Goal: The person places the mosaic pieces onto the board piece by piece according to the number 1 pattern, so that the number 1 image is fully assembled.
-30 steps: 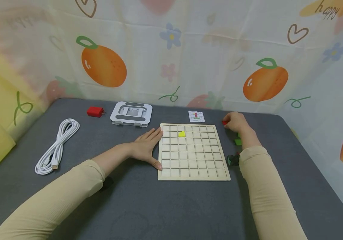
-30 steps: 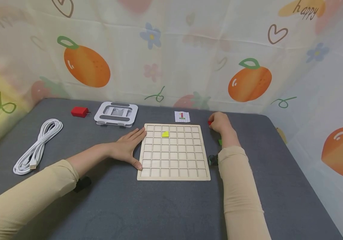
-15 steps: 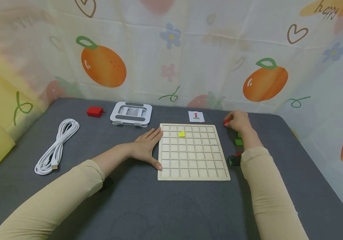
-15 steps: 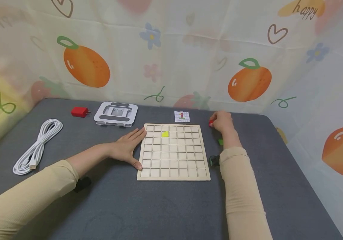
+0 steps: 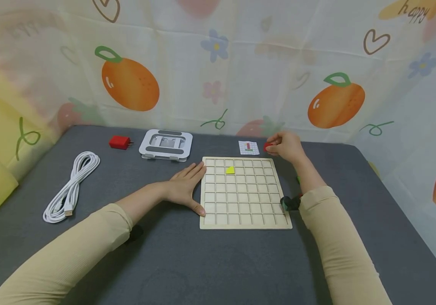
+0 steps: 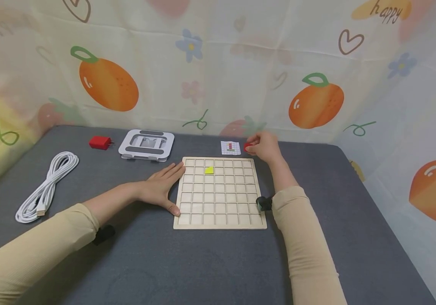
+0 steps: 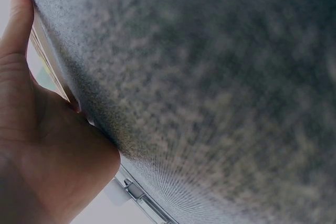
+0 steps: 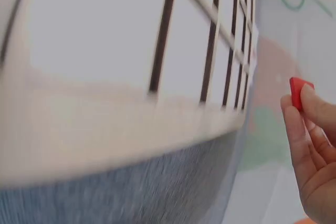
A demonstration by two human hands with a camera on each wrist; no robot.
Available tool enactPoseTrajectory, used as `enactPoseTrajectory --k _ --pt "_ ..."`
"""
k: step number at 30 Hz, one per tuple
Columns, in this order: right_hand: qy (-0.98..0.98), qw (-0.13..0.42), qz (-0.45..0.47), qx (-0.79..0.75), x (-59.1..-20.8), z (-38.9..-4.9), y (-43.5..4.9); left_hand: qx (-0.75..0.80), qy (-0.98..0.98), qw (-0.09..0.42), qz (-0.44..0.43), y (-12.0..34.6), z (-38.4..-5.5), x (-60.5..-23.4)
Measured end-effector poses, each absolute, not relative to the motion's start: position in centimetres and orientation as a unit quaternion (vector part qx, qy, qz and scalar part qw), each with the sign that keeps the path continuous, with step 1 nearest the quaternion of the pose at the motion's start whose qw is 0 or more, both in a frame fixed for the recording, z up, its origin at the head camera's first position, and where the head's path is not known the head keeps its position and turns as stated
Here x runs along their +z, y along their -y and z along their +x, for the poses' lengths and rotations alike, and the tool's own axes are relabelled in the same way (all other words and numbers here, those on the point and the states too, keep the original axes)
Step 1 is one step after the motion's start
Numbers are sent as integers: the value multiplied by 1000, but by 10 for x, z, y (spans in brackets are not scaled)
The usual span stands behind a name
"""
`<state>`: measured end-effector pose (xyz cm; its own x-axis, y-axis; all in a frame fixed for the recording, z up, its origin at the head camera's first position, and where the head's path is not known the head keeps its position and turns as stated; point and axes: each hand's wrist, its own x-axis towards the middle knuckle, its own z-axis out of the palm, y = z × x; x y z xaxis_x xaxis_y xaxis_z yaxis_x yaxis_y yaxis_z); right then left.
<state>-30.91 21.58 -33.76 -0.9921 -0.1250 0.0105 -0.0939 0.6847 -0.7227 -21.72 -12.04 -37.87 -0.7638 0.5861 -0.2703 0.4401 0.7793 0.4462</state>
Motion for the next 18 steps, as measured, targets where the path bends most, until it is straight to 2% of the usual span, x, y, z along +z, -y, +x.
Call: enactPoseTrajectory --k 10,18 --pt "-906 63 -114 -403 -336 -305 -188 174 -925 199 274 118 -215 -375" --pt "-895 126 -175 -391 -339 -303 -177 174 -925 196 274 118 -216 -376"
